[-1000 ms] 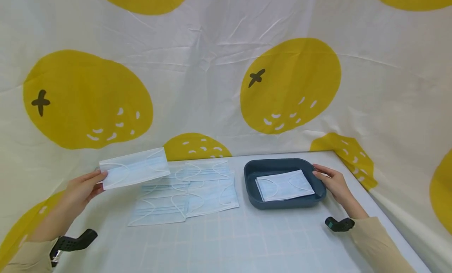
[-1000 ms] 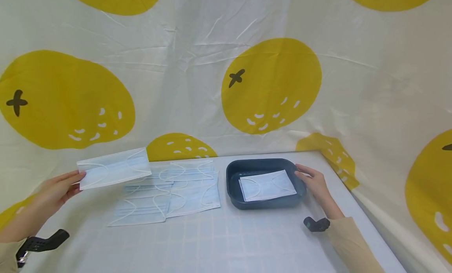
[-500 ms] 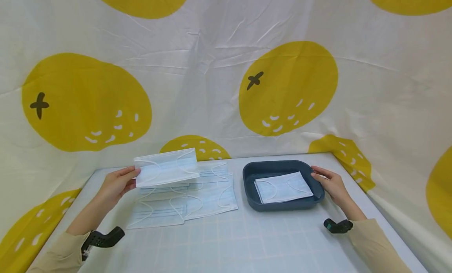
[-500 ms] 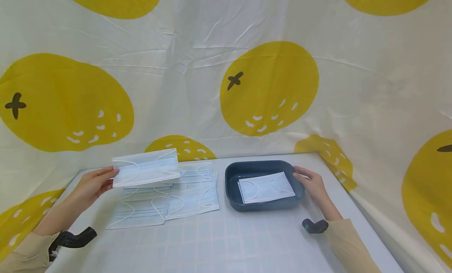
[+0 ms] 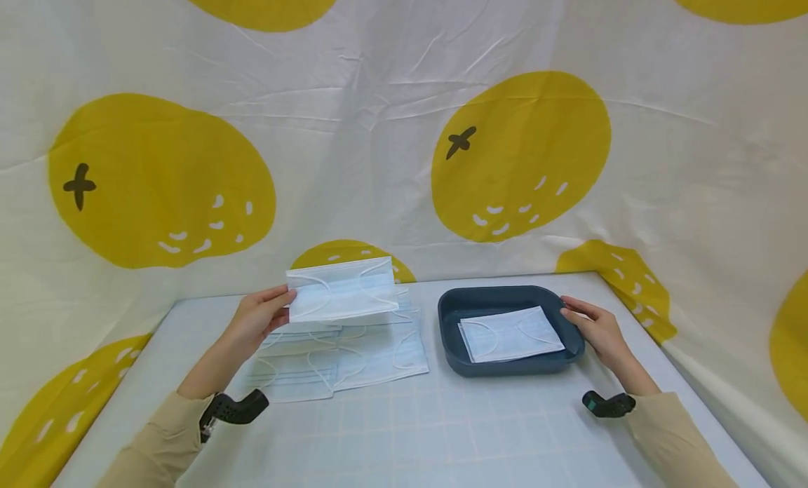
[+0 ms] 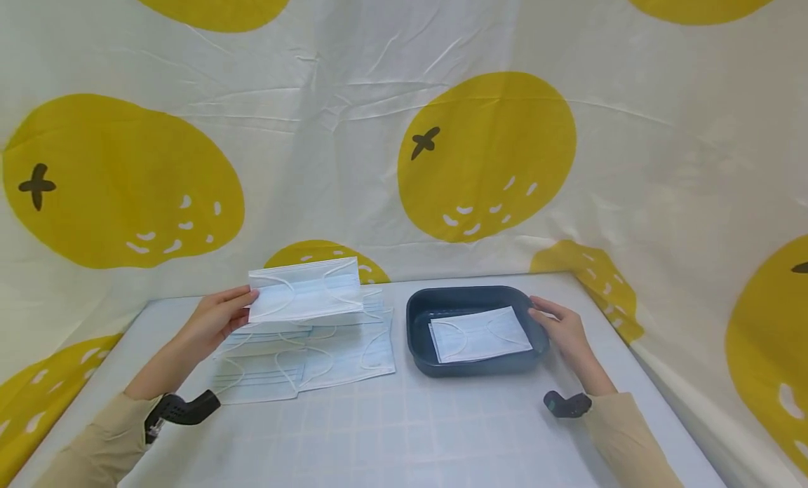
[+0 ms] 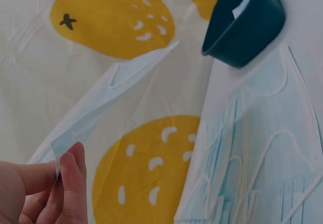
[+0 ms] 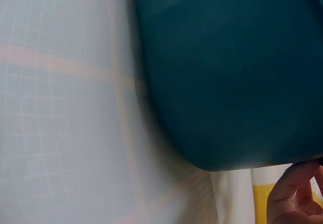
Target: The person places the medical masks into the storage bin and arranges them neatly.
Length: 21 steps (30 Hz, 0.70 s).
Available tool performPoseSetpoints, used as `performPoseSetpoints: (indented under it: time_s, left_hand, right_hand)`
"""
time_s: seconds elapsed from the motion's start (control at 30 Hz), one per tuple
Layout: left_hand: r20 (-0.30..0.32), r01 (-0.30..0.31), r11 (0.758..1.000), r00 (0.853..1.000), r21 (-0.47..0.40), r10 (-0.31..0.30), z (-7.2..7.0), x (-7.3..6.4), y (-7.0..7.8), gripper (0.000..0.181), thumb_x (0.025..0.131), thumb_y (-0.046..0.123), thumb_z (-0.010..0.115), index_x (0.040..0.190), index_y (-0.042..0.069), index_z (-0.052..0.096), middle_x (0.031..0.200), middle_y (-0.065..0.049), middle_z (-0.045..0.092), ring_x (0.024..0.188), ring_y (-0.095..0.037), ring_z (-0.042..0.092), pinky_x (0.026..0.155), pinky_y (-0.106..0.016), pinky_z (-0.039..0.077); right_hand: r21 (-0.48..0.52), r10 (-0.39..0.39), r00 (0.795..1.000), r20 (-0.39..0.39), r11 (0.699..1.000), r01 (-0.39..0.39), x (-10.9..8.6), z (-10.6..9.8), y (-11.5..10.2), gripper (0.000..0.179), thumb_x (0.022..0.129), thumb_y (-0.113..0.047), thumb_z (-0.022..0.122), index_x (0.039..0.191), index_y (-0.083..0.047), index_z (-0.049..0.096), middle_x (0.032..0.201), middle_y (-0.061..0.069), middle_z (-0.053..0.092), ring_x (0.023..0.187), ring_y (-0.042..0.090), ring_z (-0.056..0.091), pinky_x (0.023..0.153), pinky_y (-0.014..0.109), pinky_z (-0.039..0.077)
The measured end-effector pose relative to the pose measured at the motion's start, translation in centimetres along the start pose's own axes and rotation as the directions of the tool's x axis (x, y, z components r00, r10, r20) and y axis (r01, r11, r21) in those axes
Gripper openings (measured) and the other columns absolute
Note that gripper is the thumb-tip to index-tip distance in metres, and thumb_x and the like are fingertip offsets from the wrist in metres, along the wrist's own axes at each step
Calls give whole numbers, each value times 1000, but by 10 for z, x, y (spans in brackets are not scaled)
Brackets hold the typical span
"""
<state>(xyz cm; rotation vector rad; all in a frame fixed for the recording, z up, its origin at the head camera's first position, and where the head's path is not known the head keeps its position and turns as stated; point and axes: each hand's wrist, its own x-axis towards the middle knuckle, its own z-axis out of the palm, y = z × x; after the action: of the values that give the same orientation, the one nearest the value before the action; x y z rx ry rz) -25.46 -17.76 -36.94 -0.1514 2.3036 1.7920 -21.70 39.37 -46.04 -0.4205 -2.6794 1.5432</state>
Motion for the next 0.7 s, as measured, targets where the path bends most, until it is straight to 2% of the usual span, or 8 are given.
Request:
performPoseSetpoints:
  time_s: [0.33, 0.53, 0.7]
  left_hand:
    - [35, -21, 999, 999, -43, 22, 27, 6, 10, 57, 97, 32, 55, 143, 1, 41, 107, 1, 57, 82, -10, 57, 78, -11, 52]
    - [60, -7, 995, 998, -100, 13, 43, 12, 12, 54, 98, 27, 55, 142, 0, 42, 96, 6, 59, 77, -8, 56, 73, -10, 52]
    - [70, 2, 989, 998, -146, 8, 60, 18, 11, 51, 97, 25, 56, 140, -1, 45, 93, 7, 60, 74, -8, 56, 71, -10, 52]
  right_hand:
    - [13, 7, 1000, 10, 1000, -7, 1, -1, 0, 63, 98, -46, 49, 147, -9, 38, 148, 21, 40, 133, 29, 39, 107, 33, 43]
    - [19, 1, 1000, 15, 1000, -2, 1, -2, 1, 63, 98, -46, 49, 147, -9, 38, 148, 21, 40, 133, 30, 39, 106, 30, 44]
    - [19, -11, 1000, 11, 1000, 10, 0, -2, 2, 63, 97, -46, 50, 147, -8, 38, 148, 22, 40, 132, 29, 40, 98, 18, 47]
